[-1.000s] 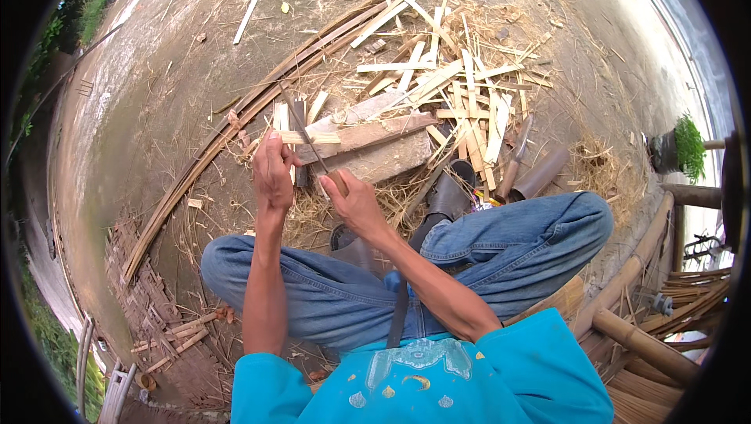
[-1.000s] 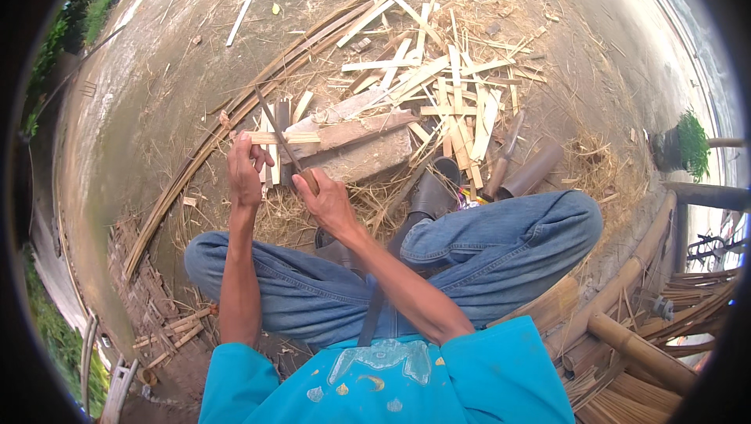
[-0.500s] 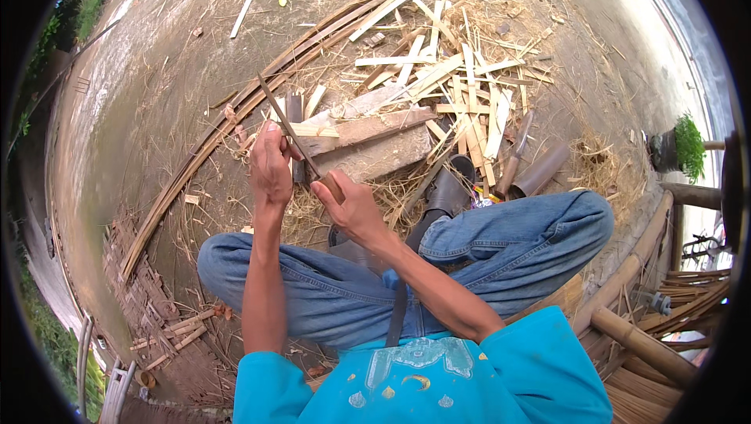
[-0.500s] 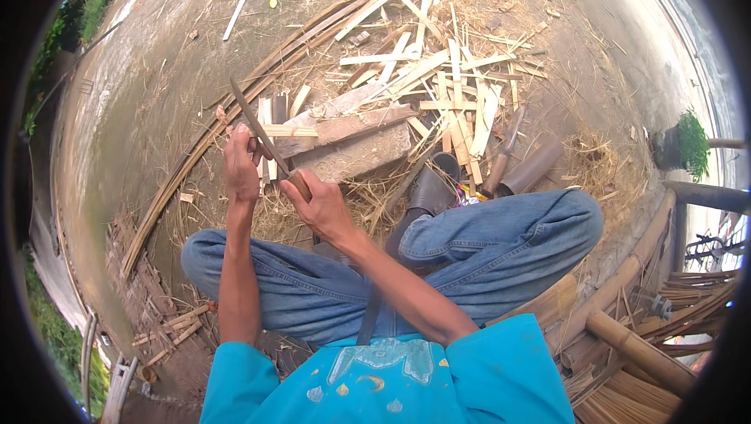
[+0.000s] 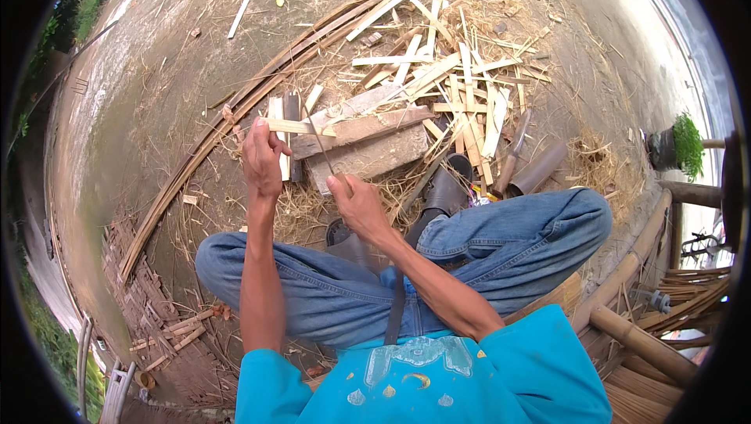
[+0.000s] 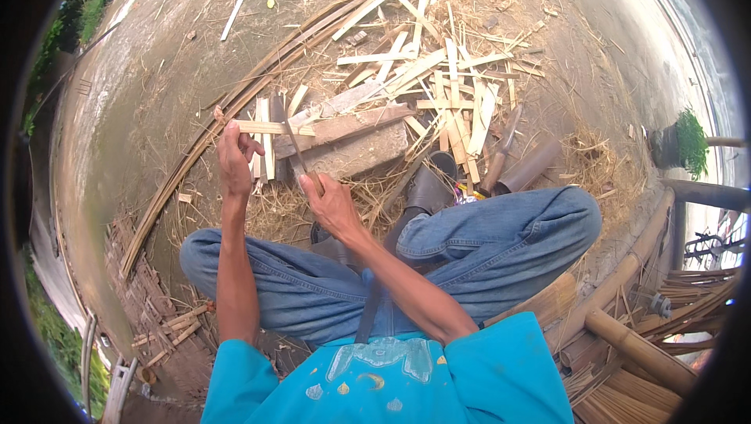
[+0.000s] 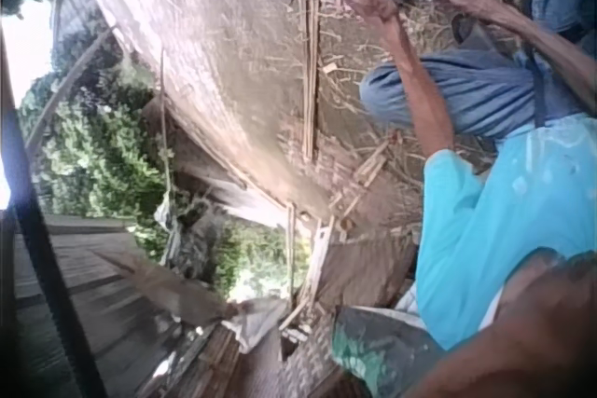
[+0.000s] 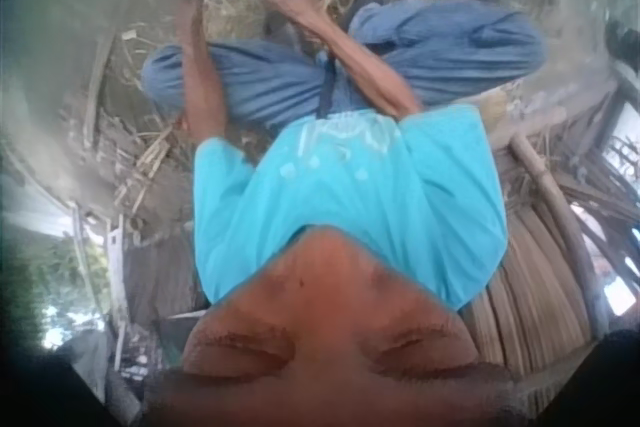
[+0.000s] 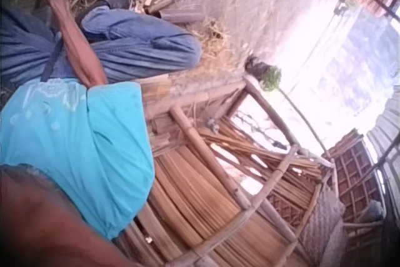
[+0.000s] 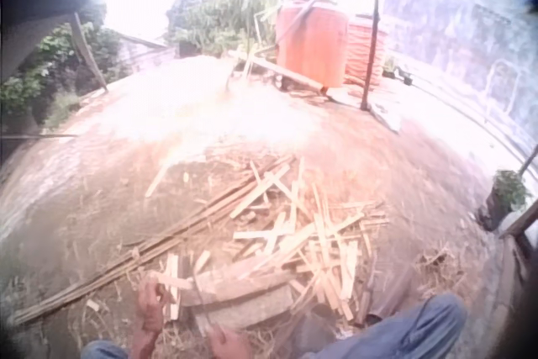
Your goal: The person sits on the ground and uses a knife to split thin wooden strips into smaller pieces. They repeatedly position the wood on a block and strike it with the knife to create smaller fragments.
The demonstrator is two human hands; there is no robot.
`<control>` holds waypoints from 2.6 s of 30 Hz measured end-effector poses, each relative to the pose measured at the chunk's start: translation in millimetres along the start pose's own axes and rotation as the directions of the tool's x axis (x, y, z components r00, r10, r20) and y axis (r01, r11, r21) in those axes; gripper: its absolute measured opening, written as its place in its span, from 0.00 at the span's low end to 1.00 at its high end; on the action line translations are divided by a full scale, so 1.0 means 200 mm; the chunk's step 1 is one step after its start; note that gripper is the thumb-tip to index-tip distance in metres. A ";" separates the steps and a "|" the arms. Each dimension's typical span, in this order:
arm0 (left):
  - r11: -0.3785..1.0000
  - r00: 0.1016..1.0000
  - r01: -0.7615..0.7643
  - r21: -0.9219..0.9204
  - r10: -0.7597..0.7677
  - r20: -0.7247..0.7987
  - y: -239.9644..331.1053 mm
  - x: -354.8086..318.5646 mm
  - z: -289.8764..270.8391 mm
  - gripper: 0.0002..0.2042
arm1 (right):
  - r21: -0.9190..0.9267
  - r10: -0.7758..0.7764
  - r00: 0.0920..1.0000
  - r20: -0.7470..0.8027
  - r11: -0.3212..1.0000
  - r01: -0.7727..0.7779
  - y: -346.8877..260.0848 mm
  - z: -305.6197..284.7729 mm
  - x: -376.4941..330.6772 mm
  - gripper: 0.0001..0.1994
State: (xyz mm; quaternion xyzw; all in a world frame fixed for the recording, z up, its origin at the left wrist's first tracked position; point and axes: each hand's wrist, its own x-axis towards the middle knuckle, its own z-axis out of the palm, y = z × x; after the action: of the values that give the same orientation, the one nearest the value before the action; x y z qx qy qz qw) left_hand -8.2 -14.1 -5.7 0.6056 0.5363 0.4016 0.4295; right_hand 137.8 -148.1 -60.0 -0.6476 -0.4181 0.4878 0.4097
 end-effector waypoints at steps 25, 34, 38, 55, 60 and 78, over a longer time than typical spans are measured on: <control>0.998 1.000 -0.030 0.053 0.030 -0.002 -0.02 0.06 -0.01 0.24 | -0.105 -0.071 0.989 -0.130 0.993 0.057 0.36 -0.05 -0.01 0.24; 0.930 0.998 -0.070 0.361 0.063 0.031 0.10 0.00 -0.03 0.25 | 0.020 -0.137 0.989 0.048 0.990 0.136 -0.14 -0.05 -0.09 0.27; 0.924 0.989 -0.146 0.354 0.143 0.033 0.05 0.01 -0.03 0.29 | 0.144 0.292 0.947 0.137 0.940 -0.310 0.01 -0.09 -0.01 0.27; 0.955 0.940 -0.272 0.119 0.290 -0.178 0.01 0.04 0.07 0.26 | 0.294 0.295 0.940 0.169 0.896 -0.334 0.30 -0.09 -0.09 0.30; 0.979 0.998 -0.064 -0.195 0.058 -0.035 0.02 0.06 0.01 0.14 | 0.539 0.354 0.881 0.315 0.697 -0.473 0.23 -0.16 -0.09 0.32; 0.988 0.958 -0.043 0.151 0.084 -0.275 0.08 0.00 0.03 0.18 | 0.019 -0.104 0.994 -0.045 0.994 0.105 0.00 -0.01 -0.18 0.24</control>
State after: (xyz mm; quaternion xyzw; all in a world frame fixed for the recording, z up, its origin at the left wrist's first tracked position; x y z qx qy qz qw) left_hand 1.5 -15.1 7.4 0.5888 0.5994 0.4573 0.2916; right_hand 133.9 -181.9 -49.1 -0.6311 -0.4371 0.4557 0.4506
